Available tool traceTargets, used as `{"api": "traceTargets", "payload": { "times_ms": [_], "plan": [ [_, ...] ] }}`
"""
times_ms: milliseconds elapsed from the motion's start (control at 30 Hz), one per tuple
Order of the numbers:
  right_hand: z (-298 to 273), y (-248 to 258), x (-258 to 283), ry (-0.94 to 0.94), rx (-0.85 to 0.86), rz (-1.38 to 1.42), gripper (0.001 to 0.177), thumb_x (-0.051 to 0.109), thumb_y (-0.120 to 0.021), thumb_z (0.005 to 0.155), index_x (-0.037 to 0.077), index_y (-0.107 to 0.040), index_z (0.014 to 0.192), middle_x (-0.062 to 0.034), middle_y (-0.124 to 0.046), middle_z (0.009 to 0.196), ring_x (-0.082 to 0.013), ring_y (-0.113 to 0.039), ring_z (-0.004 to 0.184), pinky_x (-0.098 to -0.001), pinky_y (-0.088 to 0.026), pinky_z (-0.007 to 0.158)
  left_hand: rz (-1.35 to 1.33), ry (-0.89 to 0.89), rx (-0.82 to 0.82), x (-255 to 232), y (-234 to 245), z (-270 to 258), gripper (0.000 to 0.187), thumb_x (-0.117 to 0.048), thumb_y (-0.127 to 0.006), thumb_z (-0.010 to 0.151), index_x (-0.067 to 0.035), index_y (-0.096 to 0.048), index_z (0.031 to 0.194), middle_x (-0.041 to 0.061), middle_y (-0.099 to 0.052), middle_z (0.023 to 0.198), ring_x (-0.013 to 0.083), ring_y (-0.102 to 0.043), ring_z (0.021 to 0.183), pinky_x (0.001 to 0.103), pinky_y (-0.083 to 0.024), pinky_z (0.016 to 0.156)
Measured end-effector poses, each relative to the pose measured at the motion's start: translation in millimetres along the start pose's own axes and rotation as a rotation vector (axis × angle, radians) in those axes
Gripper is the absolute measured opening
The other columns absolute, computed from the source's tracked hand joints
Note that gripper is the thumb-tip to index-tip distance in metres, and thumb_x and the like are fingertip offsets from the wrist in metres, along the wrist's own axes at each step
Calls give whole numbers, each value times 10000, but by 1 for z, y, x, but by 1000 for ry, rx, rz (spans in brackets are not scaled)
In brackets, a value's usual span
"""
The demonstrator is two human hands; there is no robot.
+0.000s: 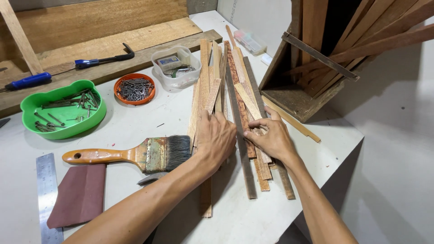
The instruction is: Measuring and marking wooden slats and boards at a workbench for construction.
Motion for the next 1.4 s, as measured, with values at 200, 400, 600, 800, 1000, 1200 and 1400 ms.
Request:
{"api": "traceTargets", "payload": {
  "times_ms": [200,400,600,800,1000,1200,1400],
  "plan": [
    [7,-13,-8,94,14,53,309,339,-834,764,154,-836,1012,-208,-295,1629,-393,-438,1427,-513,-429,1130,-56,-5,29,2,-27,2,337,-156,-624,945,-121,-575,613,-64,-407,526,73,-296,480,360,-403,592],
    [6,-10,3,56,47,56,377,330,-830,761,186,-800,1109,-210,-231,1644,-395,-313,1487,-493,-382,1156,-452,-5,251,-4,17,-19,587,-619,-769,816,-58,-628,715,27,-595,580,143,-550,511,326,-382,415],
    [7,-19,-3,16,91,-25,429,315,-832,766,213,-759,1176,-175,-203,1662,-388,-221,1521,-574,-261,1182,-486,40,369,0,-1,-16,702,-632,-848,703,-3,-661,953,63,-692,696,197,-673,597,337,-550,484],
    [9,-17,-4,120,6,-30,370,353,-829,783,183,-797,1110,-214,-330,1605,-408,-305,1485,-549,-310,1192,-628,40,271,-4,-10,-14,517,-373,-895,719,43,-702,958,166,-721,855,286,-709,751,399,-594,636],
    [3,-15,9,88,0,-57,363,365,-836,775,142,-792,1058,-212,-383,1573,-405,-342,1457,-602,-334,1146,-1008,256,583,22,5,-37,369,-246,-800,845,87,-680,949,206,-749,859,277,-771,721,342,-631,578],
    [4,-27,13,107,-91,-148,365,344,-841,708,69,-751,930,-224,-449,1524,-396,-423,1388,-623,-402,1100,-1406,378,558,30,-10,-37,266,-168,-752,849,74,-670,926,161,-739,813,223,-753,654,319,-648,541],
    [-9,-10,8,89,-130,-103,215,243,-814,709,39,-756,747,-222,-509,1459,-370,-469,1340,-592,-428,1063,-1487,415,531,31,-22,-37,294,-174,-723,876,105,-684,959,144,-717,809,199,-724,643,337,-649,542]
  ]
}}
Point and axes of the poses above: each hand's wrist, its own z-axis towards the middle knuckle, its own y-axis out of the back of the hand, x = y × z, the point moved 10 cm from there along z, towards the middle knuckle
